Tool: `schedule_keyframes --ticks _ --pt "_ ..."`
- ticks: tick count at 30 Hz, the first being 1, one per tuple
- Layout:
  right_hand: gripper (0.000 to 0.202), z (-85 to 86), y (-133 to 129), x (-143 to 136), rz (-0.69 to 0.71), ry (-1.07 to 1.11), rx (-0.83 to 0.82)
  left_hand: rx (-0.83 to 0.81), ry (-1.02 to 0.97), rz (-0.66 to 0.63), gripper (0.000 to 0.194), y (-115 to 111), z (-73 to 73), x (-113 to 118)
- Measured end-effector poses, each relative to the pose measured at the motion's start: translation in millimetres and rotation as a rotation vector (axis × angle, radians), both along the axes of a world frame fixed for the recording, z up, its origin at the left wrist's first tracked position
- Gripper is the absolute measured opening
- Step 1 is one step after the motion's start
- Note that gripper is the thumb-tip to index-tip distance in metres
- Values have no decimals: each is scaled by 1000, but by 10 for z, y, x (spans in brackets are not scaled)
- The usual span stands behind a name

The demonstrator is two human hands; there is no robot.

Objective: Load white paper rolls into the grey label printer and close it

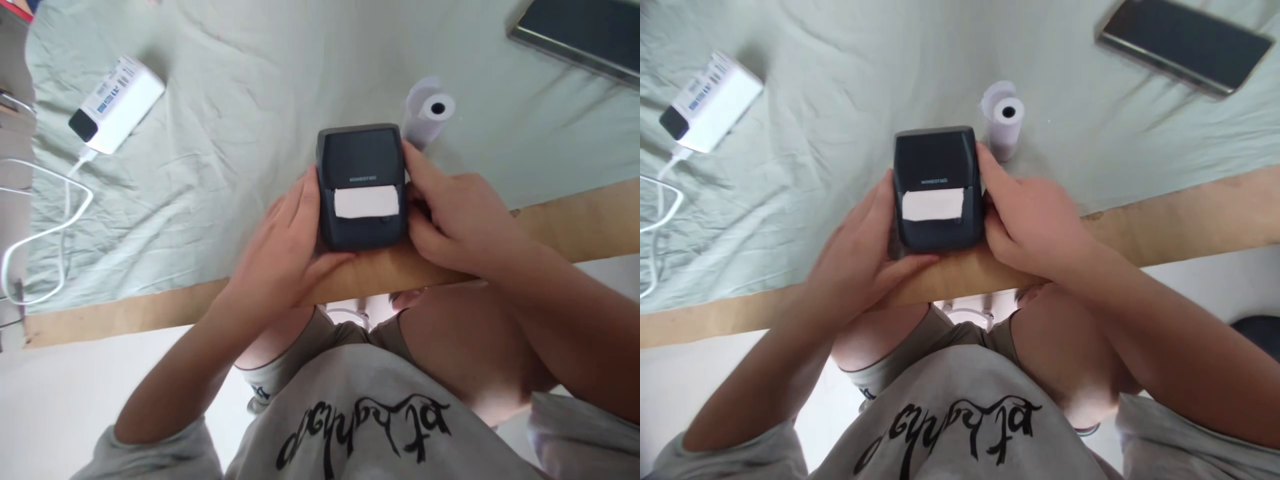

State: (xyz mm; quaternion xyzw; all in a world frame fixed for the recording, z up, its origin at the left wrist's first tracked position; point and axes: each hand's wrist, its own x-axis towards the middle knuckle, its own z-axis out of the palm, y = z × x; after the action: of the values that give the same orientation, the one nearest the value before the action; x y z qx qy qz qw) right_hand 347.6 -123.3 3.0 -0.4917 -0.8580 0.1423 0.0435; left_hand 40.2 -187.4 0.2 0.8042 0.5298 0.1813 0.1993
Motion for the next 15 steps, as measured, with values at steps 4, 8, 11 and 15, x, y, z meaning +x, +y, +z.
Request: schedule_keyframes --ticks 4,8,11,15 --pt "102 64 -261 26 27 74 -38 94 -79 -10 108 -320 -33 26" --pt "93 42 -471 64 29 181 -91 61 -126 10 110 -543 -85 39" --pt "91 54 -483 71 38 188 -147 49 -113 15 115 -552 -77 29" --pt "91 108 -416 97 29 205 -187 32 -97 36 115 -494 -47 27"
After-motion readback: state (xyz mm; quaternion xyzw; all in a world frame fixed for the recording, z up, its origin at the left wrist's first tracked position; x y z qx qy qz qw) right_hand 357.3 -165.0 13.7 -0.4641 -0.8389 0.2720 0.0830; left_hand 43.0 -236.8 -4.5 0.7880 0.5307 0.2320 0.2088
